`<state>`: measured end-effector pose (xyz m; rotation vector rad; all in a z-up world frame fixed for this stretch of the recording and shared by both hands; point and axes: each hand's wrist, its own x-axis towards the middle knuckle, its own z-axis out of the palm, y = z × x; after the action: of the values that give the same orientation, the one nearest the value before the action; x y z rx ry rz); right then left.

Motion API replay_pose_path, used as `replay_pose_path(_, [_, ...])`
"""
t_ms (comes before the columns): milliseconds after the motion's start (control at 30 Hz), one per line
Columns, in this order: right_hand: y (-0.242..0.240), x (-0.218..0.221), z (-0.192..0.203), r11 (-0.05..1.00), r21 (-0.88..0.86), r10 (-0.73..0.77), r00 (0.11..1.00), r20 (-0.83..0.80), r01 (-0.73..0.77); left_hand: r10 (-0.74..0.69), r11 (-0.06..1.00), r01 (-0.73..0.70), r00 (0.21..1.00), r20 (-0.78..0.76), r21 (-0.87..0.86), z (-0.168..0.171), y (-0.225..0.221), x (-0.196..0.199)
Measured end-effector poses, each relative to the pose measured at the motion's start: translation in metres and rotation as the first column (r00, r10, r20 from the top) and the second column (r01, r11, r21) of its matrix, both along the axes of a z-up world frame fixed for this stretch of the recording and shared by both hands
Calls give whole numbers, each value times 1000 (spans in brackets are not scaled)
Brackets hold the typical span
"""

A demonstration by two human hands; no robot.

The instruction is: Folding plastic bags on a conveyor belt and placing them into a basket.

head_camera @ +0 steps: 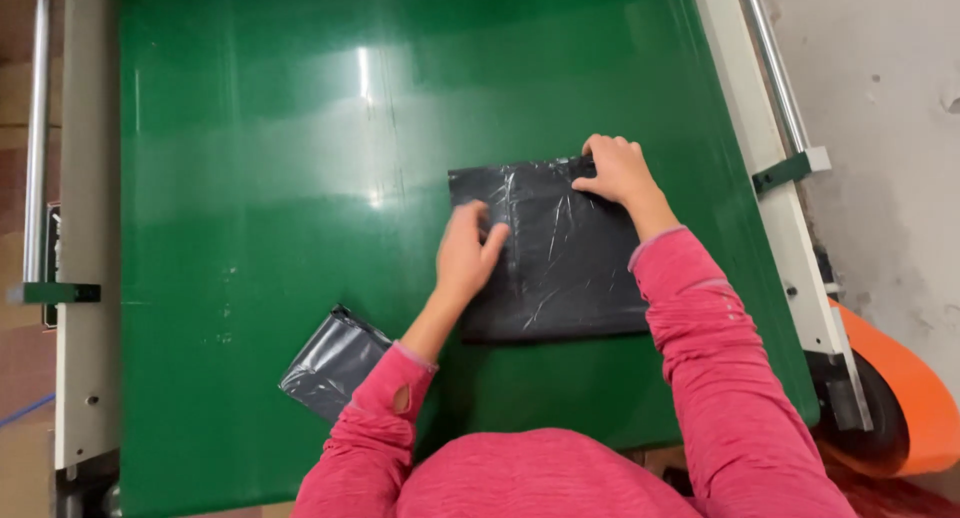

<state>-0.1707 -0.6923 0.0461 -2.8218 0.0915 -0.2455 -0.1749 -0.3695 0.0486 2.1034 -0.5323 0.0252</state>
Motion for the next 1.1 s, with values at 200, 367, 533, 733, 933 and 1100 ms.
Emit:
replay_pose_path(200, [32,-21,3,991,-130,-39,992,-121,23,-367,820,-166,582,-726,-547,-65,-5,-24])
replay_pose_path(367, [117,-164,70,998,67,-5,954,298,-16,-519,677,-452,266,-812,-581,-41,38,-12])
replay_pose_path(533, [155,-246,36,999,15,-38,961,276,35,-559,637,-463,274,-783,-617,-50,68,-37])
replay_pose_path(733, [176,-257,47,995,-59,-73,978,196,86,-182,977,187,982,57,-97,32,103,-101])
replay_pose_path(933, [241,-251,47,975,133,160,978,131,-178,-765,580,460,592,255,673,-16,92,-100])
replay_pose_path(1100, [262,-275,10,984,167,14,970,243,-56,-886,261,785,425,-183,561,21,45,-89])
